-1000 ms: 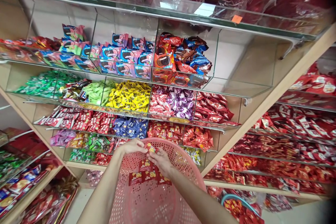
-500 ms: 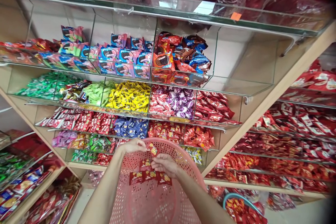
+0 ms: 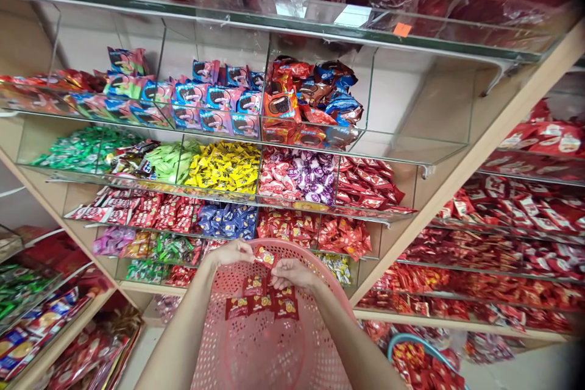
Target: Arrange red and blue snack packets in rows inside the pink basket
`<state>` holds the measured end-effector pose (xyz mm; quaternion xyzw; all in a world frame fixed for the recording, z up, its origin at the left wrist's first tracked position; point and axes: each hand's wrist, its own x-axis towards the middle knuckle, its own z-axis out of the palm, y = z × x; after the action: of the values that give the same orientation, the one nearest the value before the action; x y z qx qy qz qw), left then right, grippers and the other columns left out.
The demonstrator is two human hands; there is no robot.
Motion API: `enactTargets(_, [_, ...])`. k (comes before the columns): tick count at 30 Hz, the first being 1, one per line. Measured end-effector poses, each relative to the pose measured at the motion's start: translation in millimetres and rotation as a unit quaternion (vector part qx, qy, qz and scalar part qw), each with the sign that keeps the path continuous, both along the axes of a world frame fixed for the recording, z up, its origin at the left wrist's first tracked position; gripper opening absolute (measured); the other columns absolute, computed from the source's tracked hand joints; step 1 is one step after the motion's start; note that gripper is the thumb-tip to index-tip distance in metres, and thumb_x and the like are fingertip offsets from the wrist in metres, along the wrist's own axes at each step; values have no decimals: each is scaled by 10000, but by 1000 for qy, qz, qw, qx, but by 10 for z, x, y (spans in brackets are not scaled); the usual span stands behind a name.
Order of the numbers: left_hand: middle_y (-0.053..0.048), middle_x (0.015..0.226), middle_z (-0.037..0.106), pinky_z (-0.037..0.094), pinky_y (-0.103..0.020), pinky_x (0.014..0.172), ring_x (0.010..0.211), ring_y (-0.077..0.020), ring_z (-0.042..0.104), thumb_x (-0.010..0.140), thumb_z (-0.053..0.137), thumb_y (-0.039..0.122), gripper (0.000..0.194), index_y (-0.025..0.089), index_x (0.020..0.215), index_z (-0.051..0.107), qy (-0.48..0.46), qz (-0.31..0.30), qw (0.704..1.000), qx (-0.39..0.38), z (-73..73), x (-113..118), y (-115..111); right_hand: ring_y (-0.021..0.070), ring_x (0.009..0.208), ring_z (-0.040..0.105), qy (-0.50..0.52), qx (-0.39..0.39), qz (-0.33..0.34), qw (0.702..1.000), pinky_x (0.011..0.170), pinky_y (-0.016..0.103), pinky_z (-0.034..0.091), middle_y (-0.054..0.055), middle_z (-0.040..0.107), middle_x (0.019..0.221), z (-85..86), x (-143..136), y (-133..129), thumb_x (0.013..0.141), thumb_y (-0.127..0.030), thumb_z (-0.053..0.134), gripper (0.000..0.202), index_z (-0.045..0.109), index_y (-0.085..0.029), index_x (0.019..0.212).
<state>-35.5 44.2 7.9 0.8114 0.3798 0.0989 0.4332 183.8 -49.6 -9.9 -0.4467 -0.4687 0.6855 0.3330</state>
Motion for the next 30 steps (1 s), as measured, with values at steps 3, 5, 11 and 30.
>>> enactTargets(3, [16, 668, 577, 373, -194, 705, 747, -126, 497, 663, 583, 445, 296, 157, 623, 639, -3, 6, 1000, -1, 31, 12, -19, 102, 537, 611, 0, -3, -2, 1000, 532, 199, 459, 20, 659, 627, -33, -5, -3, 558, -453, 707, 365, 561, -144, 686])
enactTargets(5, [16, 672, 580, 374, -195, 699, 735, -123, 498, 656, 586, 462, 314, 154, 619, 634, -5, 4, 1000, -3, 39, 13, -17, 106, 539, 610, -11, -8, -4, 1000, 535, 207, 458, 17, 656, 625, -89, -9, 3, 554, -459, 706, 369, 558, -150, 690])
enactTargets(11, [14, 681, 601, 388, -195, 679, 699, -113, 514, 642, 599, 465, 318, 150, 647, 640, -19, -10, 999, -25, -55, -9, 49, 119, 452, 524, -208, 150, -155, 954, 470, 239, 411, -12, 557, 507, -258, -34, 79, 669, -513, 587, 345, 531, -173, 649])
enactTargets(30, [27, 681, 589, 364, -197, 668, 670, -105, 488, 642, 608, 479, 329, 155, 688, 641, -20, -40, 998, -42, -107, -4, 120, 190, 1072, 473, -245, 394, -85, 882, 916, 356, 369, 70, 512, 1157, -386, -364, 261, 674, -233, 622, 632, 351, -220, 1245])
